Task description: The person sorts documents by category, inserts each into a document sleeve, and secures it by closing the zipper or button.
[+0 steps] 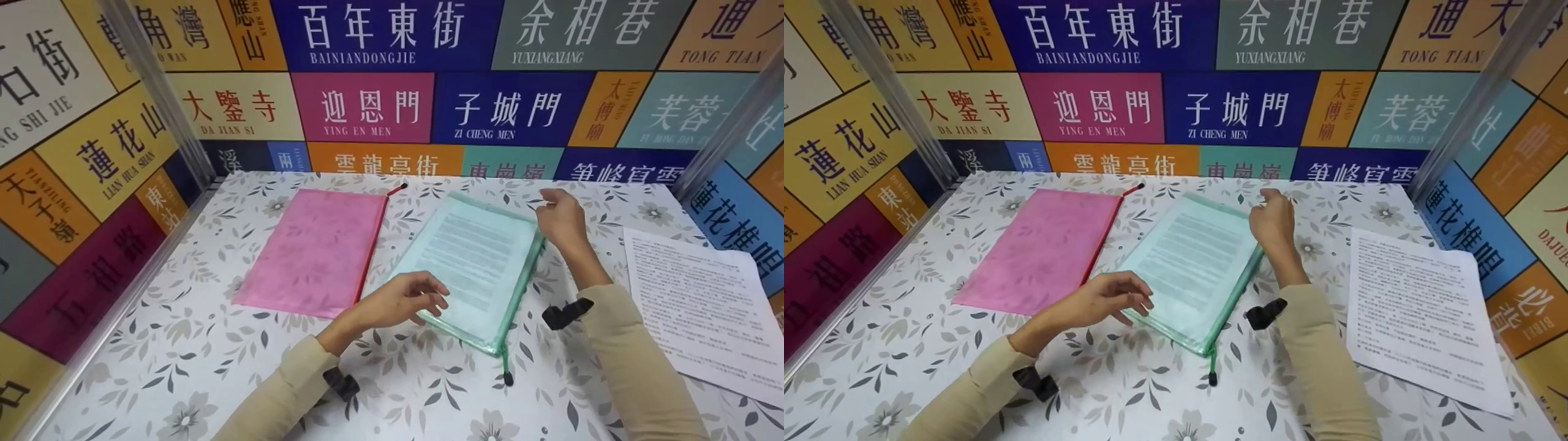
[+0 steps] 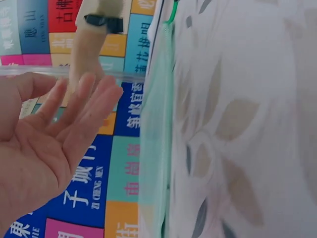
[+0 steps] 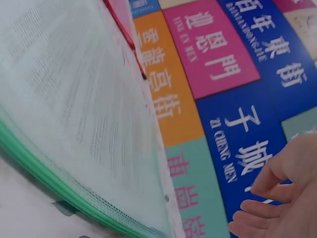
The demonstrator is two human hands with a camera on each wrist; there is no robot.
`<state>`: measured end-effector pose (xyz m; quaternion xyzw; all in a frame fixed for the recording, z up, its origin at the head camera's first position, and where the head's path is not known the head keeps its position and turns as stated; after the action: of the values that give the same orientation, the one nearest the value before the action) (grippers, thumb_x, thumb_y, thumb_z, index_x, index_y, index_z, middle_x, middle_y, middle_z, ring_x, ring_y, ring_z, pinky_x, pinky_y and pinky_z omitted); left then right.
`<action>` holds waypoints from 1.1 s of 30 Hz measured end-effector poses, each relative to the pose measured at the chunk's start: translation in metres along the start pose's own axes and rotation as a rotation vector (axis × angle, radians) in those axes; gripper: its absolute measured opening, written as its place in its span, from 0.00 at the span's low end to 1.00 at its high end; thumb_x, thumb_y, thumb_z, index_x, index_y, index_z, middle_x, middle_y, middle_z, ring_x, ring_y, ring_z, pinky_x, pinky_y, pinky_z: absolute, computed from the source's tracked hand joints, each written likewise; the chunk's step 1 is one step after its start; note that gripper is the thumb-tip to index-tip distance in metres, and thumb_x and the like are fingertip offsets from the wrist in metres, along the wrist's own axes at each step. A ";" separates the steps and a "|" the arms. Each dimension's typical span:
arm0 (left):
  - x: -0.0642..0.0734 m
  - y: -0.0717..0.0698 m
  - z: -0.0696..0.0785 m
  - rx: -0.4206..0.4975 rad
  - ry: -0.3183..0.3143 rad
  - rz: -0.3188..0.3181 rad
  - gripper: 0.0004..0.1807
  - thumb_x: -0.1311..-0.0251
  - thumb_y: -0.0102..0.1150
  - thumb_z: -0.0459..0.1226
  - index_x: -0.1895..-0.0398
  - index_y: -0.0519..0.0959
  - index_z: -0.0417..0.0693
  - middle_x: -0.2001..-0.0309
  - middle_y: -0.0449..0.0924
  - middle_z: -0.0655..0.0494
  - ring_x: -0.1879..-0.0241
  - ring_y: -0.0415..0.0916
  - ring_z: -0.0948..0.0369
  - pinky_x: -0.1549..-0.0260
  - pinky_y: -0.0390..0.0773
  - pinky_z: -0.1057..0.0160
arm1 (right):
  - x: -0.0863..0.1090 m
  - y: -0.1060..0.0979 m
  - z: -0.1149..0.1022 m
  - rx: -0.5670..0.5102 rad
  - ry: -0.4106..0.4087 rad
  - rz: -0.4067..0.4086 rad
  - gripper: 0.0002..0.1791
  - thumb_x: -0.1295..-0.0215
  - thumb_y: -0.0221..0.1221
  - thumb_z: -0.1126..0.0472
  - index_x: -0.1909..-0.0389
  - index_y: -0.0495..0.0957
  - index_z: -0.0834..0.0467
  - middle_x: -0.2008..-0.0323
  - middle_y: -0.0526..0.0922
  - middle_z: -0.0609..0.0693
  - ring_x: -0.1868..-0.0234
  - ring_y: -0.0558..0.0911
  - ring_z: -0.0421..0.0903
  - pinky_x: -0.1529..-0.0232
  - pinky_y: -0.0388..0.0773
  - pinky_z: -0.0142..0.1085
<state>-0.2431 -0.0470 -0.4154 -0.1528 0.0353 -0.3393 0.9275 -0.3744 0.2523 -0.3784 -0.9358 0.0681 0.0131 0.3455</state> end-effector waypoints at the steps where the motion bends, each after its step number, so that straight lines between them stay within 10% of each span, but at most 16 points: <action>1: 0.000 -0.004 0.001 -0.002 -0.001 0.043 0.13 0.26 0.48 0.35 0.45 0.77 0.42 0.50 0.84 0.40 0.50 0.84 0.49 0.59 0.88 0.56 | 0.005 -0.001 -0.001 -0.001 -0.023 0.006 0.27 0.28 0.44 0.65 0.28 0.64 0.64 0.29 0.68 0.65 0.29 0.68 0.62 0.30 0.66 0.55; 14: 0.009 -0.045 -0.008 -0.194 0.047 0.479 0.13 0.33 0.50 0.30 0.50 0.79 0.39 0.55 0.84 0.42 0.52 0.82 0.49 0.52 0.82 0.58 | 0.050 -0.008 -0.002 0.014 -0.201 0.056 0.26 0.30 0.49 0.67 0.31 0.68 0.65 0.32 0.71 0.66 0.30 0.69 0.65 0.31 0.66 0.59; 26: 0.013 -0.076 -0.032 -0.222 0.005 0.651 0.17 0.38 0.53 0.28 0.45 0.80 0.39 0.49 0.84 0.40 0.49 0.82 0.51 0.46 0.82 0.54 | 0.065 -0.036 0.042 0.060 -0.191 0.114 0.24 0.28 0.51 0.62 0.34 0.71 0.63 0.35 0.74 0.66 0.32 0.70 0.67 0.36 0.69 0.60; 33: 0.012 -0.085 -0.045 -0.234 -0.083 0.629 0.23 0.38 0.55 0.28 0.38 0.76 0.37 0.40 0.79 0.40 0.38 0.75 0.47 0.38 0.77 0.51 | 0.071 -0.058 0.076 0.108 -0.168 0.145 0.24 0.27 0.51 0.60 0.33 0.71 0.62 0.35 0.74 0.66 0.33 0.70 0.67 0.37 0.69 0.61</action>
<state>-0.2937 -0.1279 -0.4314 -0.2538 0.0815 -0.0239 0.9635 -0.2943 0.3370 -0.4040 -0.9040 0.1072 0.1127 0.3983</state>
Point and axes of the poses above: each hand's wrist, its own x-axis away from the middle knuckle, its own y-axis out of the palm, z = x × y, the point moved 4 cm from there along -x, towards the middle knuckle
